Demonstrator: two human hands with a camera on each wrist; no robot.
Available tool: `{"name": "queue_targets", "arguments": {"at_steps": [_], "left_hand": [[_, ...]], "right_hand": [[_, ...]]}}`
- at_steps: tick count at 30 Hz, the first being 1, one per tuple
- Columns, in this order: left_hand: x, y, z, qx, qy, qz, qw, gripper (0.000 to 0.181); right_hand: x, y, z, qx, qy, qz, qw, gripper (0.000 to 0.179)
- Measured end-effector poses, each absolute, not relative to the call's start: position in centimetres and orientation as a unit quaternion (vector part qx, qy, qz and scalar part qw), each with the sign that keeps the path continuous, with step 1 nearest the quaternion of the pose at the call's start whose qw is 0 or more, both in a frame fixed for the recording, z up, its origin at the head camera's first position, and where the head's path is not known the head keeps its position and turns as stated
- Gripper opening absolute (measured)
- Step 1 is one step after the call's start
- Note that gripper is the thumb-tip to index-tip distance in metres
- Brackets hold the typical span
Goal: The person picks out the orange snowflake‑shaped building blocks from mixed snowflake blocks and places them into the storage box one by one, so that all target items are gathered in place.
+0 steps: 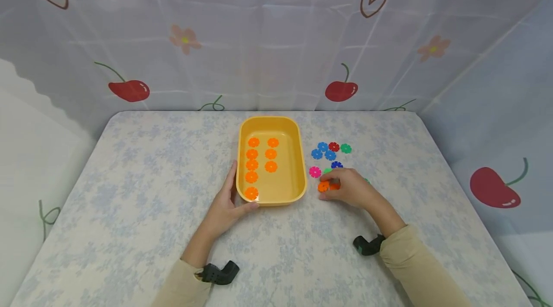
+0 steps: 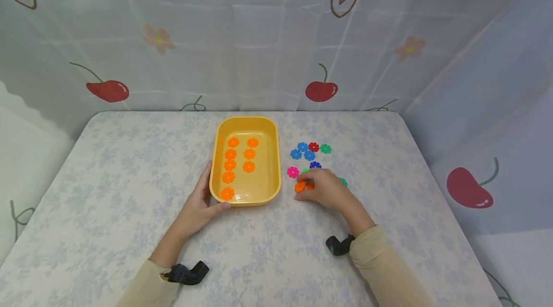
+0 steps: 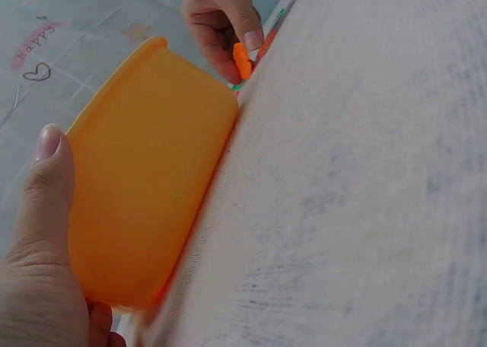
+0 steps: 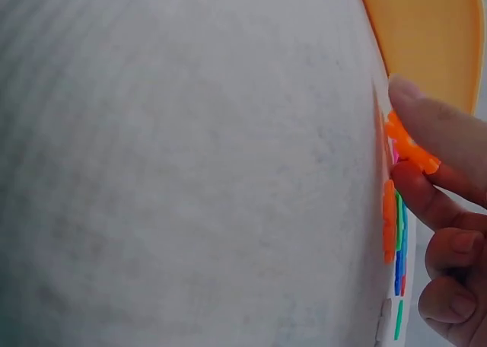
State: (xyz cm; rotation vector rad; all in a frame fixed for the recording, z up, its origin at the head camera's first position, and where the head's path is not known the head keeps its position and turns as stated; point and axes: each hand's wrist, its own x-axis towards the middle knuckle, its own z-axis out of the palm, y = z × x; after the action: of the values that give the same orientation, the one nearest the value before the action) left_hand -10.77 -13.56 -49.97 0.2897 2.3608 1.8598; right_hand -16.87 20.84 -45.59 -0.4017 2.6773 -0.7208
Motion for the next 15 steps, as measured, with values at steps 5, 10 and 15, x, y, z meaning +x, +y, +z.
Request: {"name": "queue_targets", "arguments": {"at_steps": [5, 10, 15], "left_hand": [[-10.8, -13.6, -50.1, 0.099, 0.782, 0.613, 0.058, 0.117], [-10.9, -13.6, -50.2, 0.096, 0.782, 0.613, 0.055, 0.117], [-10.9, -13.6, -50.1, 0.094, 0.782, 0.613, 0.053, 0.117]], "right_hand": [[-16.8, 20.9, -45.6, -0.158, 0.943, -0.249, 0.156, 0.040], [-17.3, 20.8, -44.9, -0.148, 0.947, -0.253, 0.135, 0.040], [-18.3, 20.0, -43.0, -0.124, 0.945, -0.286, 0.097, 0.047]]}}
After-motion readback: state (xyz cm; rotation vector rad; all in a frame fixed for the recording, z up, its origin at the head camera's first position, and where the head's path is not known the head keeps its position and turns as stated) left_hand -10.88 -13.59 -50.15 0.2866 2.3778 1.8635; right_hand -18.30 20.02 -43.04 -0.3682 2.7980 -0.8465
